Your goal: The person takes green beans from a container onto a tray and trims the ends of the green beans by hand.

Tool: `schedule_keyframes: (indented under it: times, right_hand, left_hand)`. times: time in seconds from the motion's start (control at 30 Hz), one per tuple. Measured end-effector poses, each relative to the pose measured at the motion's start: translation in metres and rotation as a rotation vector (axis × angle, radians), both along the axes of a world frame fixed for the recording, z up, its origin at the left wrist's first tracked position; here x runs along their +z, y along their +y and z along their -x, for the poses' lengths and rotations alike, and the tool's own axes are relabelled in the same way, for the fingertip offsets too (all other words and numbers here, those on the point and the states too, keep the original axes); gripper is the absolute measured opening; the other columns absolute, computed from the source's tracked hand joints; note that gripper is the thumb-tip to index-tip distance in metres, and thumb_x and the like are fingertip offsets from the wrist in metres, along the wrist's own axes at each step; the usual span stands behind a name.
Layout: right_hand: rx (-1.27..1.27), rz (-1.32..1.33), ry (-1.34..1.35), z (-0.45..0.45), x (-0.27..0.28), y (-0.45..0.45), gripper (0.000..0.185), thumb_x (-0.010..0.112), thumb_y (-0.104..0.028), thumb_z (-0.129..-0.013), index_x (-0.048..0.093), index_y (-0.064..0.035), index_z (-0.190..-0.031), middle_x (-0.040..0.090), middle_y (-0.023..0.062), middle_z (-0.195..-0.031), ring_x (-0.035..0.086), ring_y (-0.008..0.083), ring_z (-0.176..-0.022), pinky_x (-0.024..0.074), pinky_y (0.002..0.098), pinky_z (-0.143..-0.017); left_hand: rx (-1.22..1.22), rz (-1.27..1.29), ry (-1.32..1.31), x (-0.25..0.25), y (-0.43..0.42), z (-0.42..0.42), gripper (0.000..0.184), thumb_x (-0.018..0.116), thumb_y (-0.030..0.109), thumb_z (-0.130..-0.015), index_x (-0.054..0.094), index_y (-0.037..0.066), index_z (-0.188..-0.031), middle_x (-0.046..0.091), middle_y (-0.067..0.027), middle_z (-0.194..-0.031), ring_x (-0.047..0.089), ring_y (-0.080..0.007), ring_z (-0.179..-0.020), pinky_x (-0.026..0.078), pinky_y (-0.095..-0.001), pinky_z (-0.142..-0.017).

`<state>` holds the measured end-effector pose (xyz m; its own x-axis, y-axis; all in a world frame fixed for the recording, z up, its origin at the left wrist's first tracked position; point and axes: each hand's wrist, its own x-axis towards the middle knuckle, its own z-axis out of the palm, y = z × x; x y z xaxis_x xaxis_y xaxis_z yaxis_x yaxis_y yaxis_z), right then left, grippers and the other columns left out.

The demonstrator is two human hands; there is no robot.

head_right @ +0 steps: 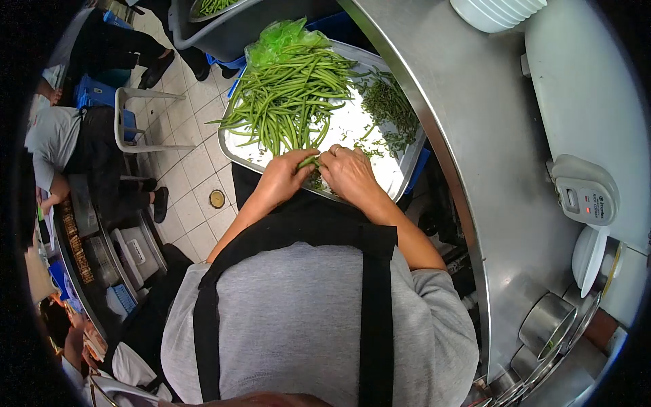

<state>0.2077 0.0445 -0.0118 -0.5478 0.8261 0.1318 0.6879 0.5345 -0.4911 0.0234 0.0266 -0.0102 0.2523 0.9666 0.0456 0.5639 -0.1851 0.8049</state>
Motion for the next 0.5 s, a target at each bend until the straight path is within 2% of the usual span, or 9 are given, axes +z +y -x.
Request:
schedule_keyframes:
  times: [0.03,0.13,0.17,0.4,0.5]
  right_hand:
    - [0.010,-0.017,0.034,-0.003,0.006,-0.001,0.014,0.066,-0.018,-0.081,0.064,-0.0053,-0.084,0.061,0.0124,-0.083,0.062,0.0304,-0.076,0.0459,0.0416,-0.070]
    - [-0.016,0.015,0.070,-0.012,0.021,-0.001,0.011,0.066,-0.015,-0.081,0.066,-0.0055,-0.086,0.062,0.0109,-0.079,0.062,0.0293,-0.075,0.0456,0.0416,-0.069]
    - [-0.053,0.068,0.045,-0.014,0.023,0.000,0.011,0.066,-0.015,-0.081,0.066,-0.0056,-0.087,0.064,0.0095,-0.078,0.062,0.0284,-0.074,0.0452,0.0391,-0.072]
    - [-0.069,-0.053,0.050,-0.016,0.017,0.003,0.010,0.066,-0.010,-0.079,0.066,-0.0041,-0.087,0.064,0.0115,-0.077,0.062,0.0299,-0.073,0.0458,0.0387,-0.071]
    - [-0.102,-0.141,0.084,-0.013,0.014,0.004,0.009,0.066,-0.008,-0.079,0.065,-0.0028,-0.086,0.063,0.0094,-0.073,0.061,0.0241,-0.064,0.0459,0.0348,-0.063]
  left_hand:
    - [-0.055,-0.125,0.017,-0.005,0.000,-0.002,0.025,0.068,0.013,-0.083,0.065,0.006,-0.107,0.062,-0.0145,-0.081,0.060,-0.0283,-0.070,0.047,-0.0366,-0.061]
    - [-0.087,-0.032,0.111,-0.003,-0.001,-0.003,0.019,0.066,0.016,-0.083,0.069,0.008,-0.100,0.062,-0.0149,-0.082,0.062,-0.0343,-0.075,0.050,-0.0423,-0.066]
    - [-0.079,-0.035,0.118,0.000,0.000,-0.003,0.018,0.067,0.016,-0.083,0.070,0.008,-0.099,0.061,-0.0145,-0.080,0.062,-0.0343,-0.074,0.049,-0.0424,-0.065]
    - [-0.039,-0.020,0.128,0.003,-0.001,-0.006,0.017,0.069,0.015,-0.081,0.071,0.006,-0.096,0.059,-0.0148,-0.076,0.060,-0.0342,-0.072,0.048,-0.0408,-0.063]
    - [-0.037,-0.026,0.061,0.004,-0.001,-0.009,0.017,0.069,0.014,-0.082,0.070,0.003,-0.095,0.060,-0.0152,-0.076,0.060,-0.0325,-0.072,0.047,-0.0388,-0.063]
